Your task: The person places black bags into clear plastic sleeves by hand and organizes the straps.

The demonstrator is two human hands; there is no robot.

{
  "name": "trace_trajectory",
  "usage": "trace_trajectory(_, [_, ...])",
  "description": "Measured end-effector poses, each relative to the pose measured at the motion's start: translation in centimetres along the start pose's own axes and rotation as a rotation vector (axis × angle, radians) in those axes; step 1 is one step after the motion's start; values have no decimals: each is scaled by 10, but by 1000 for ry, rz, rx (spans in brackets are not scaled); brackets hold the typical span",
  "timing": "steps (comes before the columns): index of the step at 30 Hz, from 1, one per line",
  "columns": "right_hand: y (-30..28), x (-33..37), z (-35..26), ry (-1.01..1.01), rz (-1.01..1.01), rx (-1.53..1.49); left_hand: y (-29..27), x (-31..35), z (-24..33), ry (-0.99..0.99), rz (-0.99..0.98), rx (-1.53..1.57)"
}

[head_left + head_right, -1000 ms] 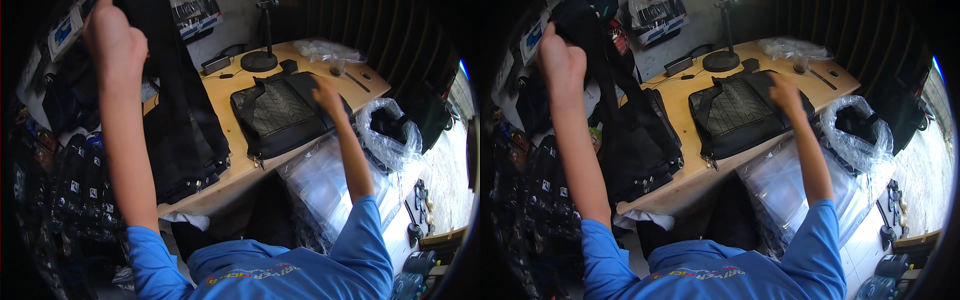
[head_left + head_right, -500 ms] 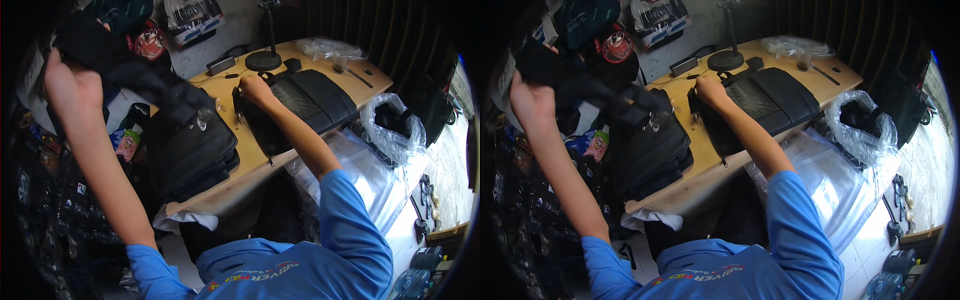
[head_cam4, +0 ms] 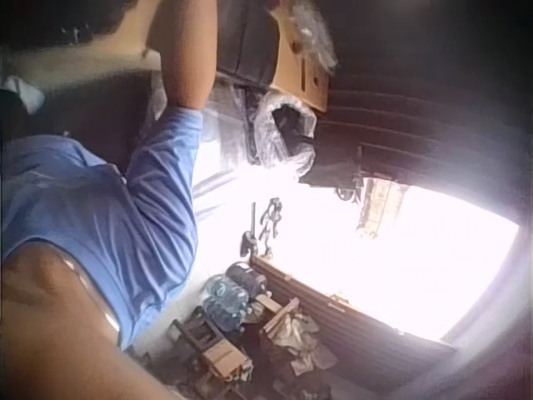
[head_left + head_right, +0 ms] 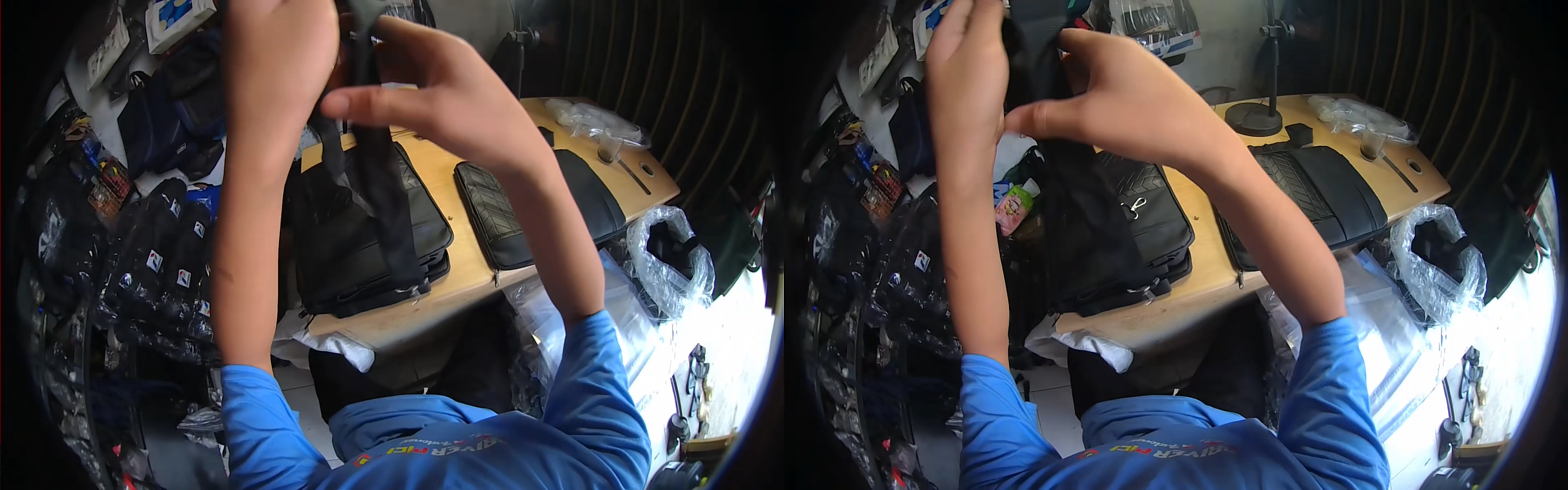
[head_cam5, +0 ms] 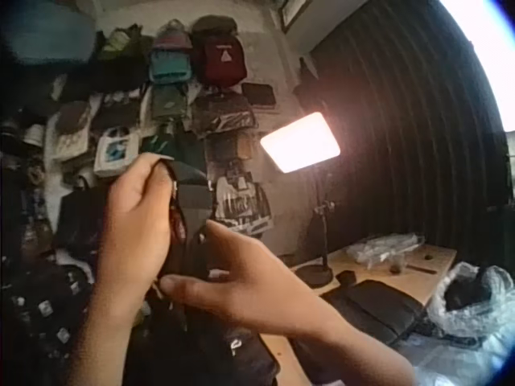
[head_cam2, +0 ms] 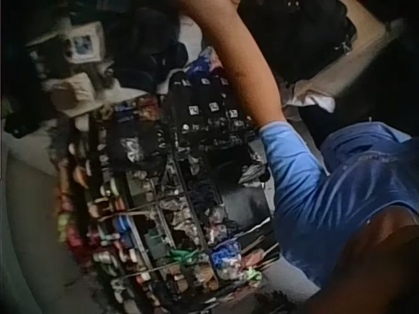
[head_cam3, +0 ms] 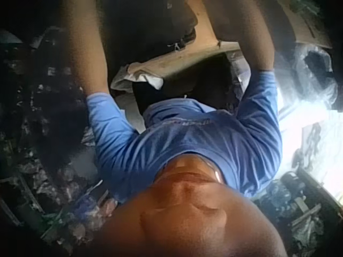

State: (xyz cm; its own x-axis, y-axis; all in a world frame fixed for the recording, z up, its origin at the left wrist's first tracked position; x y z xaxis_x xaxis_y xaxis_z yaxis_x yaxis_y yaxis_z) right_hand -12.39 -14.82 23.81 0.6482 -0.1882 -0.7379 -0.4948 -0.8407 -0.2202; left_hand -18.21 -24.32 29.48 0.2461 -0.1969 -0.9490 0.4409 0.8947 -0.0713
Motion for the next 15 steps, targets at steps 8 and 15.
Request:
trace_trajectory(8, [-18, -5, -45, 163, -53, 8, -5, -2, 3, 102, -169, -85])
trace_trajectory(15, [-16, -26, -60, 197, 63, 356, 6, -1, 17, 141, -332, 55])
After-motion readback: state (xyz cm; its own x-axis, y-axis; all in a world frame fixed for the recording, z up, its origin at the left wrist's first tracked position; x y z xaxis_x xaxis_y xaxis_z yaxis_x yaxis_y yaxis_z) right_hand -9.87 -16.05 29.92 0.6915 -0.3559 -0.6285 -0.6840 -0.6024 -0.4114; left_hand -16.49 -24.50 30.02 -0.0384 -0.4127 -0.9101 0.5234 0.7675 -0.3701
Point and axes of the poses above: each hand's wrist, its own x-axis away from the middle knuckle, its own y-axis out of the palm, z = x × y, the point moved 7 cm from there along -x, towards the middle knuckle, and after that the axes turned 3 degrees about y, right-handed, at the moved point
